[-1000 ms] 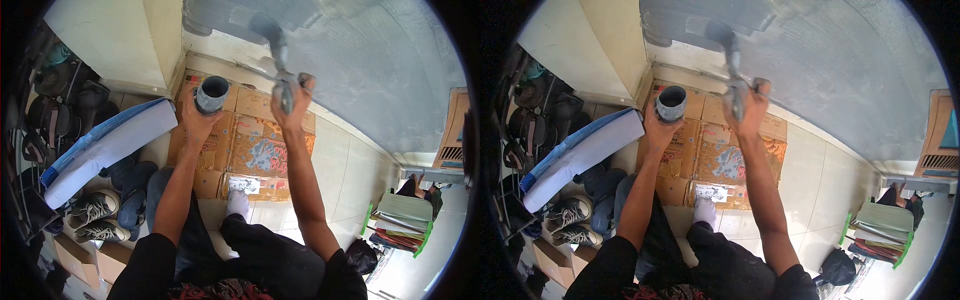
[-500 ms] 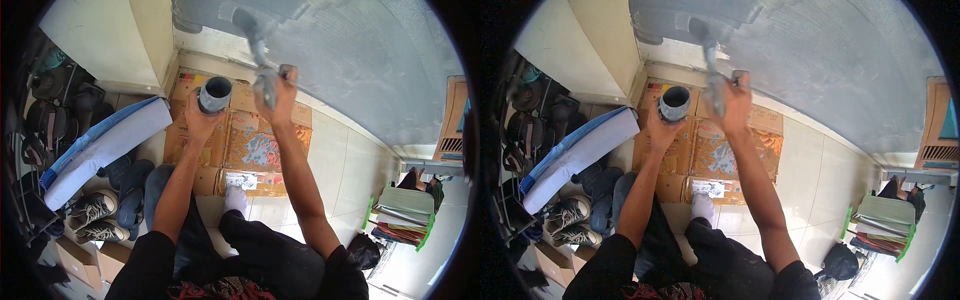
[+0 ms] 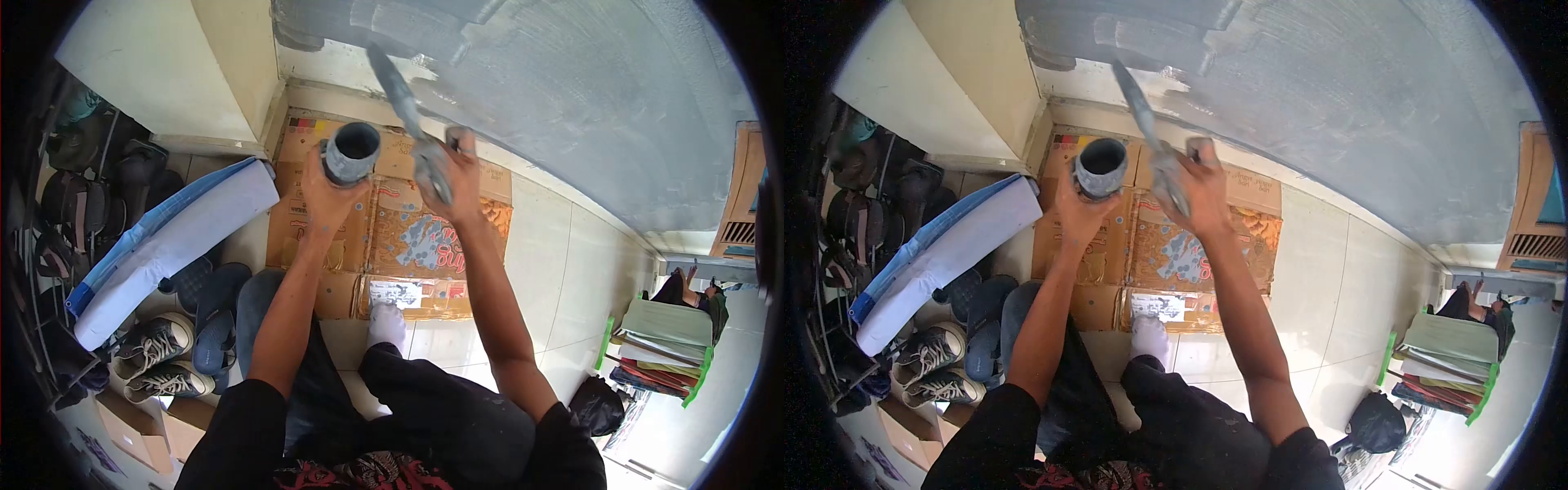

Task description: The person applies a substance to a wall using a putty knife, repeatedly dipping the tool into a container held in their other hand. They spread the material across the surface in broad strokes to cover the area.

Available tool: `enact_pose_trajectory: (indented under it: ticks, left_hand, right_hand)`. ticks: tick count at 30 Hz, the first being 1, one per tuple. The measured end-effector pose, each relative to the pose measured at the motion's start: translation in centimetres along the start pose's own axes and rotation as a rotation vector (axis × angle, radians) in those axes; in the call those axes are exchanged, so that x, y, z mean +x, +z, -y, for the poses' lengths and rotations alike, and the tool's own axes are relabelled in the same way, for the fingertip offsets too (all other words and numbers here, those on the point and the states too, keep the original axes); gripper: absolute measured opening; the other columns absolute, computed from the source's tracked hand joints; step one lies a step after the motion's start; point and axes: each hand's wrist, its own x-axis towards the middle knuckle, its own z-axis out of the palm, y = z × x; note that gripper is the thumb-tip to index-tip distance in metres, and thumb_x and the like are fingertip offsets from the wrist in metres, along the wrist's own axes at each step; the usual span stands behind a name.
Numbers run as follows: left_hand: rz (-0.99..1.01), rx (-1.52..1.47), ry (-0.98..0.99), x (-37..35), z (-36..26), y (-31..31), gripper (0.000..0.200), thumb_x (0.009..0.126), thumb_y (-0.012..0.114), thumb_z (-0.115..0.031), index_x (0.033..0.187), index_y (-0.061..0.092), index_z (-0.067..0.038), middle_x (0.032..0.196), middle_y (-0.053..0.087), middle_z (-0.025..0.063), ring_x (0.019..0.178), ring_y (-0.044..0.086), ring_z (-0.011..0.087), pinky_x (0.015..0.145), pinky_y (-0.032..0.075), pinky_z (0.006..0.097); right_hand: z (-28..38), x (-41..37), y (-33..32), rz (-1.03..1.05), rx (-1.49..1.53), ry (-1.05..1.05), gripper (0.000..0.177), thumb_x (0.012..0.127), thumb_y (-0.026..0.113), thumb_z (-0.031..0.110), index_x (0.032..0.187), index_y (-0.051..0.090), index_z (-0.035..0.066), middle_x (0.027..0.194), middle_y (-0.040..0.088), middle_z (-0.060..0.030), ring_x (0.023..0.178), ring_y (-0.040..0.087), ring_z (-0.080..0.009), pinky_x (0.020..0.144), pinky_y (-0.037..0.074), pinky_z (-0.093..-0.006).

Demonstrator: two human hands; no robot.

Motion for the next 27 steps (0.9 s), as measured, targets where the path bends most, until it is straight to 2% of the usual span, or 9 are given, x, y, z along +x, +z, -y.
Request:
enact_pose_trajectory:
  ticks: [3, 8, 10, 14, 20, 21, 22, 25, 27]
  left_hand:
    - [-0.011, -0.057, -0.083, 0.3, 0.7, -0.6, 0.078, 0.06, 0.092, -0.01, 0.128, 0.054, 0.002, 0.116, 0.064, 0.0218, 0.107, 0.066, 0.0373, 0.088, 0.053, 0.0447]
    - [-0.022, 0.151, 0.032, 1.2, -1.5, -1.9, 0.079, 0.061, 0.092, -0.011, 0.128, 0.053, 0.002, 0.115, 0.065, 0.0222, 0.107, 0.066, 0.0379, 0.089, 0.053, 0.0447]
    - [-0.021, 0.08, 0.037, 1.2, -1.4, -1.6, 0.08, 0.061, 0.092, -0.012, 0.129, 0.053, 0.002, 0.115, 0.065, 0.0219, 0.106, 0.066, 0.0384, 0.09, 0.053, 0.0448]
    - [0.023, 0.057, -0.029, 0.8, -0.7, -1.1, 0.079, 0.061, 0.092, -0.012, 0.128, 0.053, 0.002, 0.114, 0.065, 0.0216, 0.106, 0.065, 0.0385, 0.09, 0.053, 0.0448]
    - [0.014, 0.02, -0.063, 1.3, -0.5, -2.0, 0.079, 0.059, 0.093, -0.012, 0.126, 0.053, 0.002, 0.114, 0.064, 0.0212, 0.105, 0.066, 0.0366, 0.09, 0.053, 0.0439]
    - [0.025, 0.03, -0.057, 1.4, -0.1, -2.3, 0.077, 0.062, 0.092, -0.006, 0.127, 0.052, 0.004, 0.119, 0.063, 0.02, 0.108, 0.066, 0.031, 0.089, 0.058, 0.0404]
    - [0.036, 0.04, -0.048, 1.5, 0.1, -2.5, 0.074, 0.065, 0.09, -0.001, 0.128, 0.051, 0.005, 0.123, 0.062, 0.0188, 0.111, 0.066, 0.0254, 0.089, 0.062, 0.0369]
    - [0.011, 0.058, -0.003, 1.6, 0.2, -2.5, 0.075, 0.066, 0.09, -0.001, 0.129, 0.05, 0.005, 0.123, 0.062, 0.0193, 0.111, 0.066, 0.026, 0.089, 0.062, 0.0377]
    - [-0.001, -0.022, -0.033, 1.6, -1.0, -2.2, 0.078, 0.062, 0.092, -0.006, 0.128, 0.051, 0.004, 0.119, 0.063, 0.0202, 0.107, 0.066, 0.0304, 0.089, 0.058, 0.0404]
  right_hand:
    - [-1.8, -0.6, 1.8, -0.047, -0.048, 0.095, 0.032, 0.074, 0.07, 0.005, 0.104, 0.065, 0.015, 0.092, 0.071, -0.0048, 0.083, 0.048, -0.0304, 0.076, 0.044, -0.0399]
    - [-4.0, -4.6, -1.8, -0.144, -0.181, 0.161, 0.021, 0.079, 0.064, 0.003, 0.099, 0.068, 0.009, 0.086, 0.066, -0.0103, 0.085, 0.046, -0.0309, 0.077, 0.041, -0.0439]
    - [-3.4, -6.1, -2.9, -0.092, -0.225, 0.279, 0.025, 0.076, 0.067, 0.005, 0.098, 0.065, 0.016, 0.088, 0.069, -0.0064, 0.083, 0.044, -0.0307, 0.082, 0.039, -0.0409]
    - [-1.4, -7.4, -2.0, -0.044, -0.153, 0.256, 0.026, 0.074, 0.069, 0.008, 0.099, 0.065, 0.016, 0.091, 0.07, -0.0045, 0.086, 0.044, -0.0318, 0.081, 0.039, -0.0415]
    - [-0.3, -1.2, 2.8, -0.019, -0.021, 0.093, 0.032, 0.075, 0.07, 0.008, 0.104, 0.064, 0.017, 0.091, 0.071, -0.0035, 0.089, 0.048, -0.0322, 0.081, 0.041, -0.0406]
    - [-1.0, -1.3, 3.0, -0.016, -0.023, 0.097, 0.032, 0.075, 0.07, 0.008, 0.104, 0.064, 0.017, 0.091, 0.071, -0.0035, 0.089, 0.048, -0.0322, 0.081, 0.041, -0.0406]
    - [-1.7, -1.7, 3.3, -0.069, -0.059, 0.131, 0.029, 0.076, 0.069, 0.006, 0.103, 0.066, 0.015, 0.091, 0.07, -0.0052, 0.088, 0.047, -0.0318, 0.082, 0.04, -0.0422]
    - [-2.8, -3.9, 1.5, -0.134, -0.062, 0.214, 0.025, 0.079, 0.066, 0.004, 0.102, 0.068, 0.013, 0.089, 0.069, -0.0081, 0.086, 0.046, -0.0316, 0.083, 0.04, -0.0443]
    - [-3.3, -5.9, -0.3, -0.133, -0.272, 0.236, 0.026, 0.077, 0.069, 0.006, 0.102, 0.066, 0.015, 0.086, 0.071, -0.0063, 0.081, 0.049, -0.0301, 0.082, 0.04, -0.0418]
